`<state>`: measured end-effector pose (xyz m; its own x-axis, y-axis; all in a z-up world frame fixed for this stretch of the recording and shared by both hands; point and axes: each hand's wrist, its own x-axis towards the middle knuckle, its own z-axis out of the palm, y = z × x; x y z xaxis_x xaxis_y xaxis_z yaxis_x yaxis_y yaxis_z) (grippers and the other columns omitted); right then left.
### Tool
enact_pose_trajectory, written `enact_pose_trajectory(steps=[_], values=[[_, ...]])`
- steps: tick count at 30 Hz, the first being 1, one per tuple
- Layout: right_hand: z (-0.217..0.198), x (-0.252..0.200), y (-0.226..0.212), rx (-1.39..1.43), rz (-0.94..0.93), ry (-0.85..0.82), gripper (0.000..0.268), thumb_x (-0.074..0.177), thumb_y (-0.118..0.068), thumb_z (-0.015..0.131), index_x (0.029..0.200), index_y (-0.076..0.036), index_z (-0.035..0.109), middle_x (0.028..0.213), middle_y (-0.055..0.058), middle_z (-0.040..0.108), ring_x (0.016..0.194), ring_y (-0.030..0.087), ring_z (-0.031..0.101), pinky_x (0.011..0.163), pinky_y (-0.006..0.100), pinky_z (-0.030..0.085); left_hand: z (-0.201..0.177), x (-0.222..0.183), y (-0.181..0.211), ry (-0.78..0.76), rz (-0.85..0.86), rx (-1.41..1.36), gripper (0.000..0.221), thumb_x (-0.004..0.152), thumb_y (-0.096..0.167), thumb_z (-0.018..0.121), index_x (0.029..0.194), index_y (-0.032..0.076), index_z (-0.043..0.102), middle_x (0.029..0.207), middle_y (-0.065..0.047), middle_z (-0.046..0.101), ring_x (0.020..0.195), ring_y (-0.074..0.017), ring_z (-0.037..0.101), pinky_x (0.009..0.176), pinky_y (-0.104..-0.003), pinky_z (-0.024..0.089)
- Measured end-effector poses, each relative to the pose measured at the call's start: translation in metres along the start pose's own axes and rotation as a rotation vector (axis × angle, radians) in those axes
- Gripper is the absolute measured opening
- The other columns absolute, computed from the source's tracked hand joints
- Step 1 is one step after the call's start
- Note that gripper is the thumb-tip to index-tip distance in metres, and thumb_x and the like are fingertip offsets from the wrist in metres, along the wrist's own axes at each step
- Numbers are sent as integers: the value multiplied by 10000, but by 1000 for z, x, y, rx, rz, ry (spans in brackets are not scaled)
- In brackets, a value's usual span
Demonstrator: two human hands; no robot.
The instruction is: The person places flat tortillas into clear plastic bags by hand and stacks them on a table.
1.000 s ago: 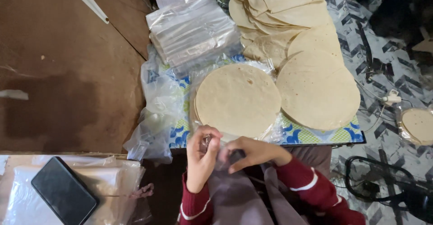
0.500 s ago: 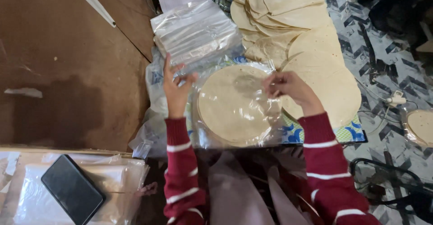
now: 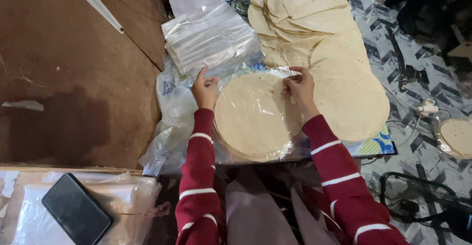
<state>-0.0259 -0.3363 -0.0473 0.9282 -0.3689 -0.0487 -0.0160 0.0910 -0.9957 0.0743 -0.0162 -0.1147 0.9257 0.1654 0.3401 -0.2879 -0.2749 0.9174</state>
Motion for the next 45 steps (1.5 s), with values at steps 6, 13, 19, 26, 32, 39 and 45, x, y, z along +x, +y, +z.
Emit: enact_pose_trajectory(steps=[6, 13, 19, 26, 32, 39, 45], values=[[-6, 17, 21, -451, -210, 147, 359, 883, -33, 778, 1226, -27, 673, 801, 90, 707, 615, 138, 668, 516, 279, 533, 9, 8, -5, 11, -145, 91, 625, 765, 160, 891, 1326, 79, 629, 781, -53, 727, 606, -129, 637, 572, -318, 543], [-21, -53, -36, -445, -15, -21, 674, 887, -145, 809, 1456, -85, 453, 899, 116, 658, 582, 146, 656, 475, 293, 537, -43, -46, 45, -89, -335, 157, 754, 871, 311, 858, 1457, 45, 465, 845, -54, 687, 717, -149, 660, 673, -317, 555], [-42, -123, -44, -558, -41, -84, 743, 800, -5, 777, 1472, -113, 477, 925, 85, 679, 721, 129, 664, 596, 276, 544, -94, -133, 76, -253, -301, 88, 902, 815, 192, 812, 1560, 48, 324, 963, -57, 713, 818, -142, 670, 760, -313, 565], [-67, -156, -17, -361, 33, -106, 730, 800, 37, 786, 1458, -101, 500, 950, 65, 646, 731, 138, 623, 633, 271, 530, -108, -191, 111, -258, -417, -1, 843, 854, 112, 779, 1556, 41, 320, 961, -76, 688, 792, -132, 658, 720, -282, 569], [-81, -173, -10, -120, 106, -176, 720, 794, 88, 730, 1455, -91, 505, 981, 44, 641, 837, 125, 666, 721, 263, 564, -114, -202, 122, -244, -437, -147, 717, 926, 64, 706, 1550, 36, 354, 941, -71, 703, 740, -107, 647, 697, -250, 548], [-80, -175, -10, -174, 61, -148, 665, 821, 79, 755, 1432, -79, 544, 1021, 47, 633, 936, 123, 636, 794, 273, 558, -113, -204, 118, -171, -514, -203, 662, 925, 44, 707, 1512, 27, 401, 921, -85, 710, 711, -105, 634, 669, -253, 546], [-83, -183, -24, -170, 59, -208, 725, 796, 89, 759, 1454, -91, 513, 1061, 43, 611, 925, 113, 619, 811, 266, 550, -116, -203, 128, -220, -546, -212, 714, 909, 23, 705, 1534, 33, 361, 991, -110, 710, 768, -118, 661, 722, -264, 574]])
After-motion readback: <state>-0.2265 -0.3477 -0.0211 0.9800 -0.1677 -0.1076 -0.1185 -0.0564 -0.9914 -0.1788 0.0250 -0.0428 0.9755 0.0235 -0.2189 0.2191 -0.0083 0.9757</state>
